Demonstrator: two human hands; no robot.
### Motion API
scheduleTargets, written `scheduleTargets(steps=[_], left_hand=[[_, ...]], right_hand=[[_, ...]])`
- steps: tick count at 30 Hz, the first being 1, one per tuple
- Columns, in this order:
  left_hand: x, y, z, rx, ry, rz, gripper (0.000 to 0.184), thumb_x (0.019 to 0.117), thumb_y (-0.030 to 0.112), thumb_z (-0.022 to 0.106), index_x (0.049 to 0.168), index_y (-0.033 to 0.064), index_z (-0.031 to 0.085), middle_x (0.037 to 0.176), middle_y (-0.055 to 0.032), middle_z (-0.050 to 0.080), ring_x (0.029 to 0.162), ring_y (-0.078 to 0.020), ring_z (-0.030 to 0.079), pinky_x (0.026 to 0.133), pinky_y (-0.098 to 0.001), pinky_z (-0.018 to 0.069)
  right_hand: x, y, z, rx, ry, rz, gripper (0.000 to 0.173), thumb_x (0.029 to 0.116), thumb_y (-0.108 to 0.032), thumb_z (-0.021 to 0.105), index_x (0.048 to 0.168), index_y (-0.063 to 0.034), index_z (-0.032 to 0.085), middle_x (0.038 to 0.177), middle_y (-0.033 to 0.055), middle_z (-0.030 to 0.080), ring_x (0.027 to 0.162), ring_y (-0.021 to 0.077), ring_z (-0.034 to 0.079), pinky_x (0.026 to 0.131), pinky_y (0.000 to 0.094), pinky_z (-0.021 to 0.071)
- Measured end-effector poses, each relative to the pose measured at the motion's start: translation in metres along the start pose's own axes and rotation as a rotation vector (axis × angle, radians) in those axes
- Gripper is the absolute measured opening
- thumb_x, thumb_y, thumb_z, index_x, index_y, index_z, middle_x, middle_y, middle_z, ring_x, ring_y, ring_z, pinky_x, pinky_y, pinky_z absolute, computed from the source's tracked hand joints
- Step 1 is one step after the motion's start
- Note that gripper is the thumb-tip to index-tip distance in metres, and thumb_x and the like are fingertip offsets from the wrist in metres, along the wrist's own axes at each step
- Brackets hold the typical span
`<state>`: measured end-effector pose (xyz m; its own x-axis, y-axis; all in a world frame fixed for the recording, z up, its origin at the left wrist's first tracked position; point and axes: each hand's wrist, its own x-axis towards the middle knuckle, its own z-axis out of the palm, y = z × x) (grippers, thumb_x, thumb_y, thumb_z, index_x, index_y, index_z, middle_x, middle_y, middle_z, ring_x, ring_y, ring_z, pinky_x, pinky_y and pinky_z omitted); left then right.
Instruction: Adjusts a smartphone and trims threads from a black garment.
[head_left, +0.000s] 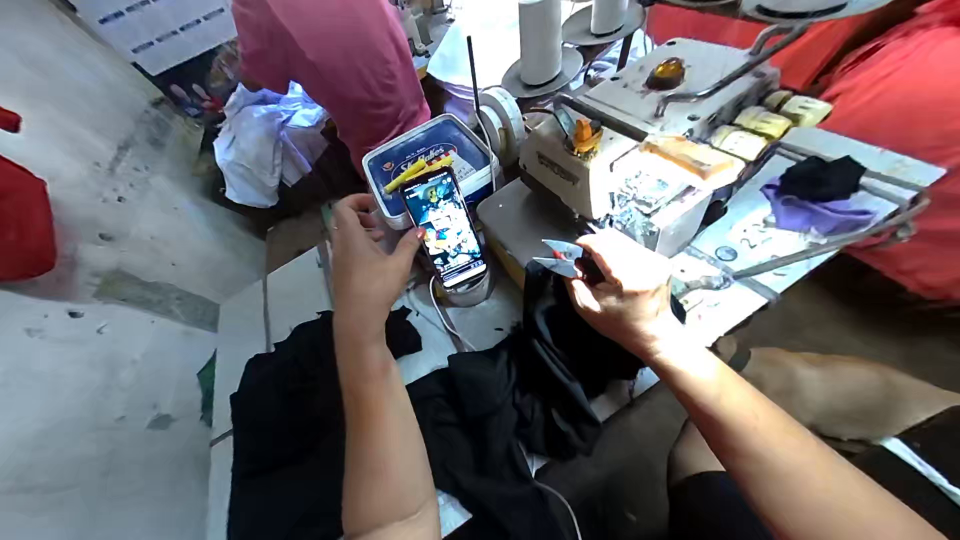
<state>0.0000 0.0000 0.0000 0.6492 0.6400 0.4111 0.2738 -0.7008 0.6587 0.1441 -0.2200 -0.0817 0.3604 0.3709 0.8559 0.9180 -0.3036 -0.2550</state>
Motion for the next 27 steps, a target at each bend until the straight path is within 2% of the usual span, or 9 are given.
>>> scheduleTargets(steps=[1,3,6,10,13,19,23,25,27], left_hand=[[0.008,-0.008,0.013,0.016,-0.014,-0.087,0.085,0.0847,0.022,0.083,0.147,-0.0097,0.036,0.134,-0.0339,0.053,0.116,-0.0448,0.059,0.095,-0.0581,0.0501],[0.011,-0.016,0.035,0.062,-0.023,-0.158,0.1,0.0784,0.025,0.09,0.15,-0.008,0.029,0.134,-0.0359,0.051,0.116,-0.0509,0.057,0.094,-0.0642,0.0489],[0.007,-0.018,0.054,0.082,-0.049,-0.197,0.112,0.0736,0.024,0.094,0.155,-0.0033,0.022,0.131,-0.0357,0.052,0.111,-0.0531,0.059,0.089,-0.0676,0.0498],[0.009,-0.02,0.068,0.096,-0.063,-0.209,0.115,0.0751,0.026,0.093,0.157,-0.0008,0.017,0.126,-0.0321,0.057,0.108,-0.0487,0.063,0.088,-0.0631,0.0524],[0.013,-0.023,0.069,0.087,-0.057,-0.246,0.11,0.0768,0.024,0.092,0.157,0.0006,0.021,0.124,-0.0287,0.058,0.11,-0.0443,0.063,0.092,-0.0594,0.0518],[0.014,-0.034,0.077,0.022,-0.019,-0.228,0.096,0.0814,0.018,0.087,0.154,-0.0014,0.027,0.119,-0.0285,0.061,0.107,-0.0441,0.063,0.092,-0.0578,0.0511],[0.012,-0.043,0.08,-0.038,0.025,-0.157,0.071,0.0929,0.018,0.076,0.148,-0.0046,0.037,0.115,-0.0272,0.062,0.1,-0.0401,0.064,0.087,-0.0542,0.0521],[0.012,-0.05,0.083,-0.078,0.082,-0.091,0.055,0.101,0.02,0.064,0.143,-0.0063,0.041,0.105,-0.0227,0.064,0.089,-0.0323,0.065,0.081,-0.0474,0.0536],[0.011,-0.056,0.089,-0.149,0.147,-0.045,0.049,0.1048,0.021,0.056,0.142,-0.0077,0.043,0.1,-0.0204,0.064,0.085,-0.0273,0.064,0.078,-0.043,0.0534]], right_hand=[[0.0,0.0,0.001,-0.014,0.015,-0.01,0.022,0.0854,-0.014,0.061,0.09,0.0047,0.072,0.078,0.0173,0.07,0.067,0.0291,0.068,0.055,0.0414,0.0506],[0.001,0.002,0.003,-0.03,0.041,-0.025,0.021,0.0866,-0.015,0.06,0.088,0.0029,0.072,0.076,0.0153,0.07,0.067,0.0254,0.068,0.056,0.0371,0.051],[0.0,0.002,0.004,-0.032,0.041,-0.025,0.02,0.0859,-0.015,0.061,0.086,0.0022,0.072,0.074,0.014,0.07,0.066,0.0225,0.068,0.058,0.0336,0.0514],[0.0,0.002,0.005,-0.045,0.038,-0.031,0.021,0.0859,-0.015,0.061,0.086,0.0031,0.072,0.073,0.0151,0.07,0.066,0.0228,0.068,0.059,0.0332,0.0511],[0.0,0.001,0.006,-0.049,0.049,-0.036,0.02,0.0858,-0.014,0.062,0.085,0.0023,0.072,0.074,0.0153,0.07,0.067,0.022,0.068,0.061,0.0321,0.051],[0.0,0.0,0.004,-0.038,0.033,-0.04,0.019,0.0865,-0.014,0.061,0.086,0.0018,0.072,0.075,0.0153,0.071,0.068,0.0205,0.068,0.062,0.0298,0.051],[0.0,-0.001,0.004,-0.049,0.035,-0.05,0.02,0.0865,-0.013,0.06,0.086,0.0024,0.072,0.074,0.0156,0.071,0.068,0.0212,0.068,0.062,0.0302,0.0507],[0.0,0.0,0.004,-0.042,0.032,-0.051,0.02,0.0869,-0.014,0.059,0.085,0.0019,0.071,0.074,0.0153,0.07,0.068,0.0207,0.067,0.062,0.03,0.0504],[0.0,0.0,0.003,-0.029,0.022,-0.045,0.02,0.0868,-0.014,0.06,0.087,0.0025,0.072,0.075,0.0157,0.071,0.069,0.0209,0.068,0.062,0.0301,0.0511]])
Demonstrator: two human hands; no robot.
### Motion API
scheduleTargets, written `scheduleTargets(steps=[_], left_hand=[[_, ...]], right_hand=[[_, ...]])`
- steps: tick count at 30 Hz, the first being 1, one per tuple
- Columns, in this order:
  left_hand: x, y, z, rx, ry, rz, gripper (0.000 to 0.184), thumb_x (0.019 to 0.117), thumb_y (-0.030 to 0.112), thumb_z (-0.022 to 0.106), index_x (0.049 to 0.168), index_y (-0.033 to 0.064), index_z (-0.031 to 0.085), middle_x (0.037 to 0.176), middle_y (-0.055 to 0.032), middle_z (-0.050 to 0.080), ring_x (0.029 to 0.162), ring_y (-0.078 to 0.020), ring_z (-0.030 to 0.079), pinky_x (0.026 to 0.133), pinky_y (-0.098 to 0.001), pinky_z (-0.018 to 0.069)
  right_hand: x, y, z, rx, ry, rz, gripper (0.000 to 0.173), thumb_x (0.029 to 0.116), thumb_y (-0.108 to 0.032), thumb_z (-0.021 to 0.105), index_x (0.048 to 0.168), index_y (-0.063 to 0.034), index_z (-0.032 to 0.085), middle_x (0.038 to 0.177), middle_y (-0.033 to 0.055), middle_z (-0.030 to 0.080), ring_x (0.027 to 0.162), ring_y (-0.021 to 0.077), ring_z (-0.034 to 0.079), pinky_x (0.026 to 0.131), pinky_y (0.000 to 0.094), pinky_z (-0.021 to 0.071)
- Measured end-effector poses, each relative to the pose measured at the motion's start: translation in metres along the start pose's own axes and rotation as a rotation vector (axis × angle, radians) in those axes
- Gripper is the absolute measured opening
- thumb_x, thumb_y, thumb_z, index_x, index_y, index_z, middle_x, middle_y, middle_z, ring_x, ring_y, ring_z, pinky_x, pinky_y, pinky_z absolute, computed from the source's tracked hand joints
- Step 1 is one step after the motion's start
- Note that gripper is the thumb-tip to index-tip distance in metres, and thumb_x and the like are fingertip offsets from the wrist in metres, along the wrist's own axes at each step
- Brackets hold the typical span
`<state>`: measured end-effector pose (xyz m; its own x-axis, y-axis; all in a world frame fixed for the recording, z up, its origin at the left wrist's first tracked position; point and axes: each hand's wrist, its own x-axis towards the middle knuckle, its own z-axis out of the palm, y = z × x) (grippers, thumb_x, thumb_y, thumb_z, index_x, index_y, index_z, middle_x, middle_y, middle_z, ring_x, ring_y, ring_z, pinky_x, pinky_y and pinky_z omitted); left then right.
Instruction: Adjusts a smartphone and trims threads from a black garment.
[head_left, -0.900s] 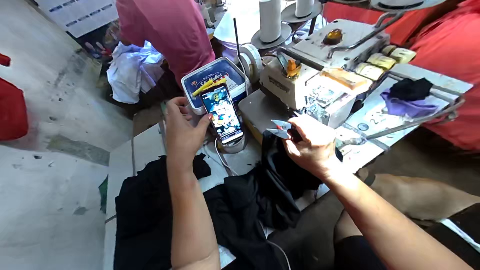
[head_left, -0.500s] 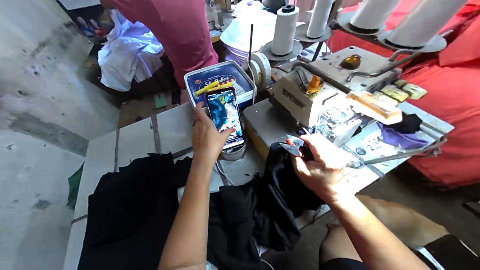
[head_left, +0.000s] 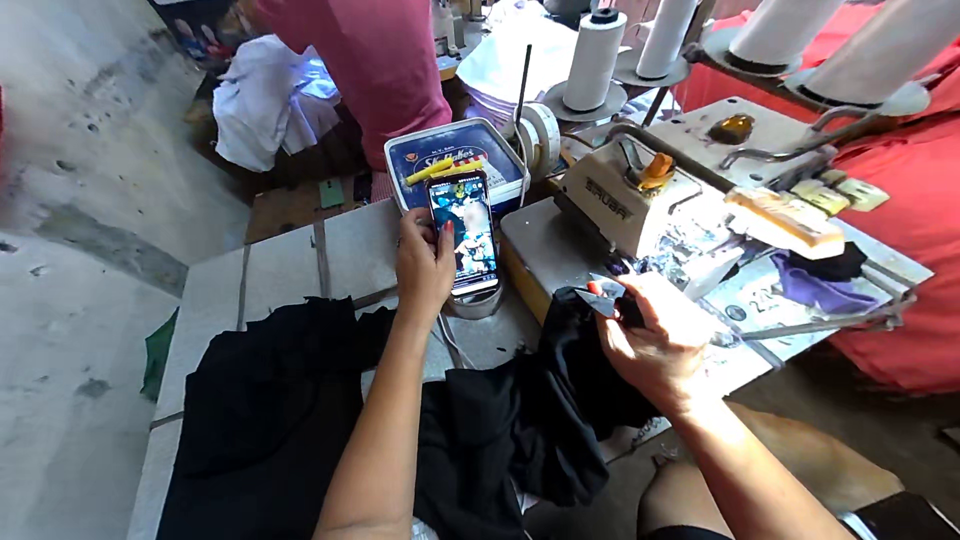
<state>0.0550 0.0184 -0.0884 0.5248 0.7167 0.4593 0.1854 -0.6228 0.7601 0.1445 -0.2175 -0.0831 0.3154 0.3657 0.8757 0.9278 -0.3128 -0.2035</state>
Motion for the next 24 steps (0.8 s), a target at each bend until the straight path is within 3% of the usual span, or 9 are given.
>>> scheduleTargets(steps=[4,10,16,20,24], left_hand=[[-0.009,-0.023,0.016,-0.122,0.102,0.155,0.054,0.1044,0.024,0.054,0.145,-0.007,0.036,0.1,-0.0155,0.06,0.08,-0.0157,0.06,0.071,-0.03,0.0521],[-0.016,-0.038,0.031,-0.187,0.123,0.25,0.072,0.0906,0.024,0.071,0.145,-0.0062,0.035,0.111,-0.019,0.062,0.095,-0.0184,0.067,0.082,-0.032,0.0567],[-0.01,-0.042,0.032,-0.213,0.119,0.26,0.078,0.0837,0.022,0.076,0.141,-0.0116,0.035,0.104,-0.0181,0.066,0.092,-0.0163,0.068,0.081,-0.0306,0.0569],[-0.008,-0.047,0.033,-0.291,0.071,0.312,0.083,0.0819,0.016,0.076,0.145,-0.0119,0.029,0.106,-0.0171,0.065,0.099,-0.0152,0.068,0.089,-0.0303,0.0565],[-0.007,-0.048,0.031,-0.308,0.061,0.336,0.082,0.0814,0.015,0.073,0.144,-0.0131,0.028,0.107,-0.0167,0.065,0.099,-0.0143,0.068,0.088,-0.0295,0.0567]], right_hand=[[-0.001,0.0,0.0,0.011,0.01,0.001,0.02,0.087,-0.014,0.061,0.088,0.0031,0.072,0.076,0.0153,0.071,0.07,0.0189,0.068,0.065,0.028,0.0515],[-0.002,0.001,-0.001,0.025,-0.004,0.003,0.02,0.089,-0.014,0.061,0.088,0.0036,0.071,0.074,0.0159,0.069,0.07,0.0178,0.066,0.065,0.0264,0.0498],[-0.003,0.003,-0.001,0.046,0.009,-0.006,0.021,0.0914,-0.014,0.061,0.09,0.0053,0.069,0.075,0.017,0.069,0.071,0.0167,0.065,0.067,0.0251,0.0493],[-0.004,0.004,-0.003,0.04,0.0,0.0,0.021,0.092,-0.013,0.063,0.091,0.0062,0.07,0.077,0.0179,0.068,0.072,0.0168,0.065,0.068,0.0252,0.049],[-0.004,0.003,-0.003,0.023,-0.009,0.004,0.021,0.0923,-0.013,0.062,0.094,0.0069,0.07,0.079,0.0184,0.069,0.073,0.0176,0.065,0.068,0.0259,0.0492]])
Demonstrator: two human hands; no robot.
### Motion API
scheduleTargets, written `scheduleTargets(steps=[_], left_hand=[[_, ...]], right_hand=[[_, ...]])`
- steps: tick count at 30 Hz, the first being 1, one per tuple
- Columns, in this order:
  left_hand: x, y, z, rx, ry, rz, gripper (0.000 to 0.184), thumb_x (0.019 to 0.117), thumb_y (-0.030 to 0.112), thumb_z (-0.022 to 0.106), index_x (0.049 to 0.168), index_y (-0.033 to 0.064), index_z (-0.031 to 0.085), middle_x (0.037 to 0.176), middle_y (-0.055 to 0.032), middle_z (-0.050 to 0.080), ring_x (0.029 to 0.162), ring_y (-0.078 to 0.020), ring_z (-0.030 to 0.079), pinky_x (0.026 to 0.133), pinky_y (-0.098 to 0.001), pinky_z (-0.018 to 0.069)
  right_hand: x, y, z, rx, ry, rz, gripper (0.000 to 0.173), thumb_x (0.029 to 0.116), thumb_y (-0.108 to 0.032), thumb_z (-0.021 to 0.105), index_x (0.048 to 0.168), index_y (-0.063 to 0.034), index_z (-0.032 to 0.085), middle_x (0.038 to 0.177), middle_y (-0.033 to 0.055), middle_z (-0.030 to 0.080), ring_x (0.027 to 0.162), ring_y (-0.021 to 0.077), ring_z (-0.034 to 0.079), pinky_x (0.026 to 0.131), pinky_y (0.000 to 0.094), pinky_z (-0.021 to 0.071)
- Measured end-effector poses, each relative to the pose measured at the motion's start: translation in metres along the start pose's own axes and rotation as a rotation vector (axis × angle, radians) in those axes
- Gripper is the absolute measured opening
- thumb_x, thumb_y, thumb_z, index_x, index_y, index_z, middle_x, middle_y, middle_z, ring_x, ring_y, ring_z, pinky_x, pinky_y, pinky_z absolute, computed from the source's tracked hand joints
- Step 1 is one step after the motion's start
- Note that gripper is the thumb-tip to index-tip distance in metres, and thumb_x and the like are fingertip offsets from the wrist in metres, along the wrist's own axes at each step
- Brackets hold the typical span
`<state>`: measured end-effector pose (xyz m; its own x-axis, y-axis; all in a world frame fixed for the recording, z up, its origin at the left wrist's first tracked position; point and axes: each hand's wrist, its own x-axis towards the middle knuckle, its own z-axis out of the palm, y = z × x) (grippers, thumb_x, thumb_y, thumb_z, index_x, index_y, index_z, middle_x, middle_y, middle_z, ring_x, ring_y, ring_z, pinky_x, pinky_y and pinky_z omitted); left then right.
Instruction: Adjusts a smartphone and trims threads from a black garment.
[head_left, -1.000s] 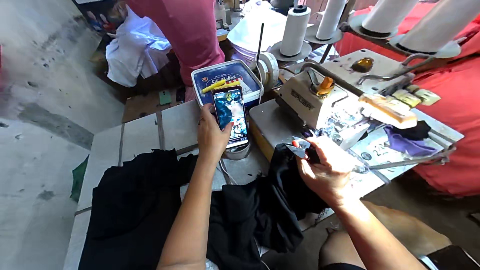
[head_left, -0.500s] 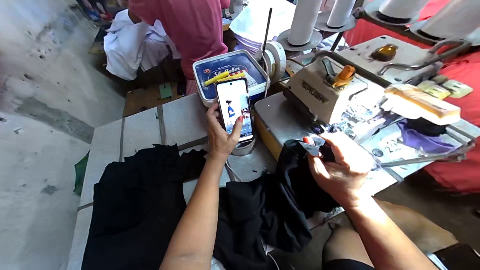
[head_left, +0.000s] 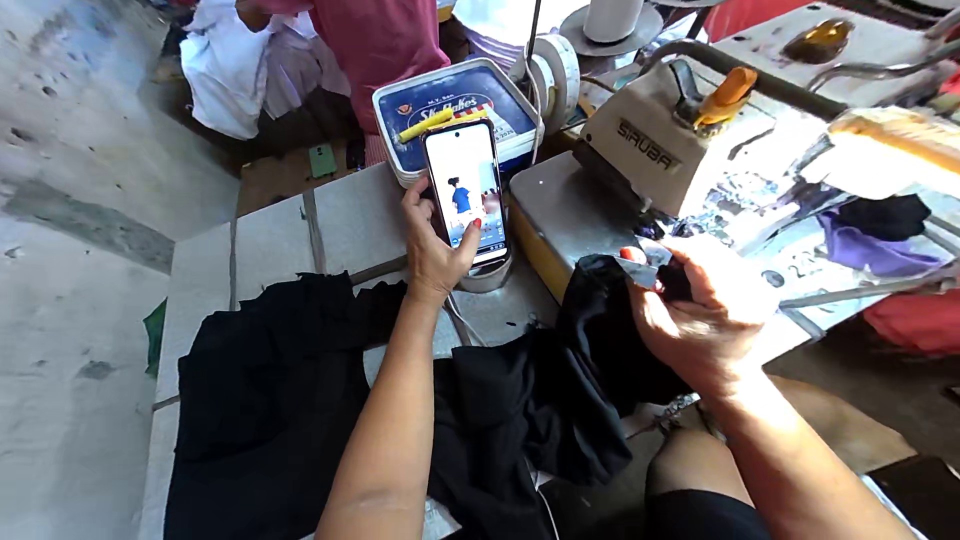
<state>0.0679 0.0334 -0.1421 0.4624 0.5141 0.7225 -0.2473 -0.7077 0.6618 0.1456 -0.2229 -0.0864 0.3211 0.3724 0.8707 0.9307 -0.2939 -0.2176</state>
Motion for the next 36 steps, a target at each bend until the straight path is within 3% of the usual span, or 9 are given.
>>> scheduleTargets(steps=[8,24,29,36], left_hand=[[0.0,0.0,-0.0045,-0.05,-0.046,-0.012,0.075,0.082,0.009,0.063,0.144,-0.0131,0.027,0.107,-0.0153,0.064,0.097,-0.0138,0.067,0.084,-0.0297,0.057],[0.0007,-0.0004,-0.002,-0.056,-0.041,0.007,0.079,0.0793,0.007,0.066,0.144,-0.015,0.026,0.108,-0.0174,0.064,0.099,-0.0158,0.069,0.085,-0.0305,0.0582],[0.0008,0.0014,0.0006,0.002,-0.007,-0.015,0.085,0.0796,0.013,0.076,0.145,-0.0137,0.028,0.108,-0.0181,0.066,0.099,-0.0154,0.069,0.087,-0.0298,0.0575],[0.0017,0.0027,0.0017,-0.05,0.004,-0.047,0.088,0.0788,0.009,0.08,0.145,-0.0131,0.027,0.108,-0.017,0.064,0.098,-0.0145,0.069,0.088,-0.0294,0.0579]], right_hand=[[-0.0007,0.0003,-0.0007,-0.02,-0.011,-0.015,0.022,0.0919,-0.011,0.062,0.096,0.0088,0.069,0.082,0.0211,0.069,0.075,0.0208,0.066,0.07,0.0281,0.0504],[0.0008,0.001,-0.0011,-0.005,-0.012,-0.012,0.022,0.0931,-0.011,0.063,0.096,0.0092,0.069,0.081,0.0209,0.068,0.075,0.019,0.065,0.07,0.0268,0.0495],[0.0009,0.0006,-0.001,-0.014,-0.011,-0.012,0.021,0.0933,-0.012,0.063,0.096,0.0089,0.069,0.081,0.0206,0.068,0.075,0.0191,0.065,0.07,0.0269,0.0497],[0.0005,0.0014,-0.0009,-0.025,-0.008,-0.023,0.023,0.0938,-0.013,0.063,0.096,0.0092,0.069,0.081,0.0209,0.068,0.074,0.0203,0.065,0.069,0.0281,0.0498]])
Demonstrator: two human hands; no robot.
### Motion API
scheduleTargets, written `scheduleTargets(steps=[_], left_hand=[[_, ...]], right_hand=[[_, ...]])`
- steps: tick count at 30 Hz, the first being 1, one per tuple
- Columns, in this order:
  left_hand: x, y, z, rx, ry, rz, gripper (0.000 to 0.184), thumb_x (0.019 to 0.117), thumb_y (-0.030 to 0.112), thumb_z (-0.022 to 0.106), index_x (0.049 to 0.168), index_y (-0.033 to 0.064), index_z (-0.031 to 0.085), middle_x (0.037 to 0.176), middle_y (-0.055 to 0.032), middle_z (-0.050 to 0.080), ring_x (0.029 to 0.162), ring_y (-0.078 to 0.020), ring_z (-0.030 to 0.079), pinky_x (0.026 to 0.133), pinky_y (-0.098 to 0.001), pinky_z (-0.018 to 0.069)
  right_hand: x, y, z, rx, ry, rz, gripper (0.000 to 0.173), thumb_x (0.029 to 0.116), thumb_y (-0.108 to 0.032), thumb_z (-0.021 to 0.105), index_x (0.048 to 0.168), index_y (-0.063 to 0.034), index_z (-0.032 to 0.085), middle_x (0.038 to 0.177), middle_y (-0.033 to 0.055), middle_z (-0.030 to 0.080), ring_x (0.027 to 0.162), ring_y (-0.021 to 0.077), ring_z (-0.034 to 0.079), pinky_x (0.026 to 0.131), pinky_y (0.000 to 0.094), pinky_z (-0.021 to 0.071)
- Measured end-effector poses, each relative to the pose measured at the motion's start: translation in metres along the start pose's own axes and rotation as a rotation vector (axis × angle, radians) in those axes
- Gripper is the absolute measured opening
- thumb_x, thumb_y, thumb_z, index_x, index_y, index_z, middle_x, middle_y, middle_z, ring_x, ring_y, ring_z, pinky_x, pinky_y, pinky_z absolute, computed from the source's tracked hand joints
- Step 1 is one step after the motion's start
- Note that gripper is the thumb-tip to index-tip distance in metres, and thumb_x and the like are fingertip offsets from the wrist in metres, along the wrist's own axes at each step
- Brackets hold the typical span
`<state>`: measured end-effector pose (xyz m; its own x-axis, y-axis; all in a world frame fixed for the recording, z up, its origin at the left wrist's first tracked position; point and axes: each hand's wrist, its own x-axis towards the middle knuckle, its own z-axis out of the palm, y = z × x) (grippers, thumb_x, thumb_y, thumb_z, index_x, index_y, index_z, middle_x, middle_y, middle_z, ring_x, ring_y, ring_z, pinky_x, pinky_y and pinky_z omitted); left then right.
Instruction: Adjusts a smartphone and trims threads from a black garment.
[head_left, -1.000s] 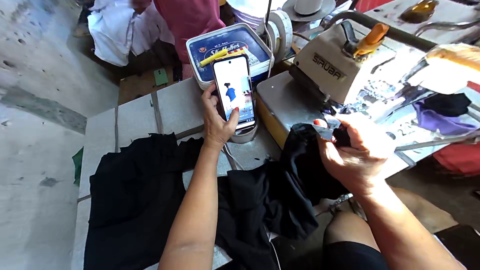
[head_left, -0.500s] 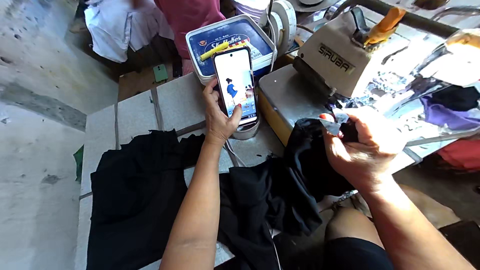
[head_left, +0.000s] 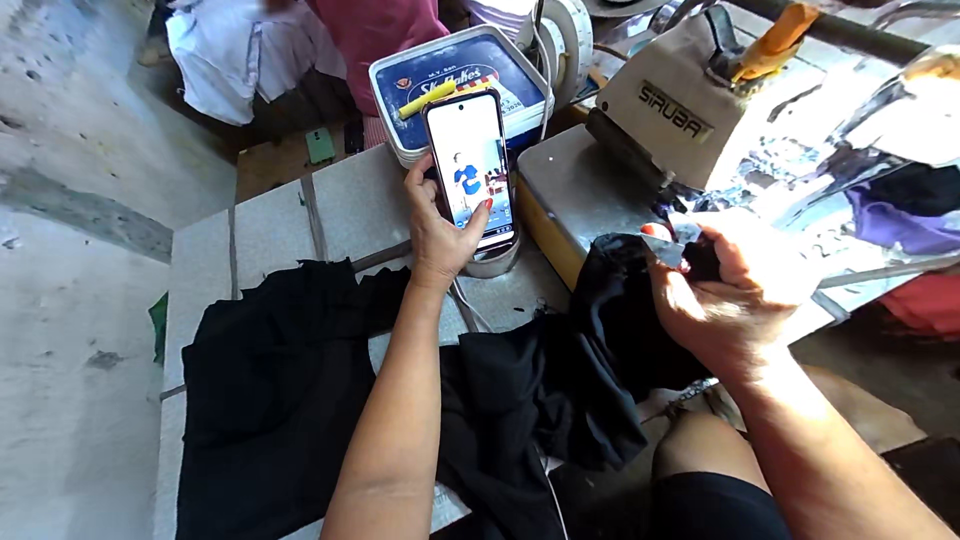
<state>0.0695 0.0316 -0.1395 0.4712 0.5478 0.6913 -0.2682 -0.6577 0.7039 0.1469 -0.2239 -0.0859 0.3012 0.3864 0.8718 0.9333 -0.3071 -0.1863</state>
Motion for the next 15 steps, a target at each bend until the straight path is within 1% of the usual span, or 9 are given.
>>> scheduleTargets(steps=[5,10,12,13,15], left_hand=[[-0.0003,-0.0025,0.0001,0.002,0.006,0.01,0.086,0.0802,0.01,0.08,0.145,-0.0129,0.028,0.107,-0.0161,0.064,0.097,-0.014,0.069,0.087,-0.0287,0.0579],[-0.0001,-0.0018,0.0004,0.008,0.008,-0.004,0.085,0.0803,0.011,0.08,0.144,-0.0117,0.029,0.108,-0.0166,0.064,0.097,-0.0143,0.068,0.086,-0.0289,0.0579],[0.0002,-0.0001,0.0018,0.008,0.022,-0.021,0.081,0.0834,0.009,0.077,0.145,-0.012,0.029,0.106,-0.0159,0.064,0.095,-0.0139,0.068,0.085,-0.0285,0.0576],[0.0003,0.0002,0.0023,0.008,0.024,-0.02,0.076,0.0865,0.008,0.074,0.144,-0.012,0.029,0.103,-0.014,0.064,0.093,-0.0124,0.068,0.084,-0.0275,0.0574],[0.0007,0.0001,0.0024,0.015,0.032,-0.019,0.062,0.0947,0.007,0.064,0.143,-0.0122,0.03,0.098,-0.01,0.061,0.085,-0.0087,0.065,0.078,-0.0251,0.056]], right_hand=[[-0.0002,-0.0004,0.0,-0.003,0.001,0.002,0.022,0.0937,-0.012,0.063,0.096,0.009,0.069,0.082,0.0215,0.069,0.076,0.0212,0.066,0.07,0.0289,0.0506],[-0.0008,-0.0004,-0.0005,-0.012,-0.002,0.009,0.022,0.0929,-0.012,0.065,0.097,0.009,0.069,0.082,0.021,0.068,0.075,0.0199,0.065,0.07,0.0282,0.0501],[-0.0003,-0.0005,-0.0005,-0.018,0.0,0.004,0.022,0.0928,-0.012,0.064,0.097,0.0089,0.069,0.082,0.0211,0.068,0.076,0.0203,0.066,0.07,0.0284,0.05],[-0.0002,-0.0005,-0.0004,-0.018,0.001,0.003,0.022,0.0927,-0.012,0.064,0.097,0.009,0.069,0.082,0.0213,0.069,0.076,0.0206,0.066,0.07,0.0284,0.0501],[-0.0005,-0.0007,-0.0003,-0.016,0.002,0.005,0.023,0.0928,-0.012,0.064,0.097,0.0093,0.069,0.083,0.0214,0.069,0.077,0.0208,0.066,0.071,0.0282,0.0504]])
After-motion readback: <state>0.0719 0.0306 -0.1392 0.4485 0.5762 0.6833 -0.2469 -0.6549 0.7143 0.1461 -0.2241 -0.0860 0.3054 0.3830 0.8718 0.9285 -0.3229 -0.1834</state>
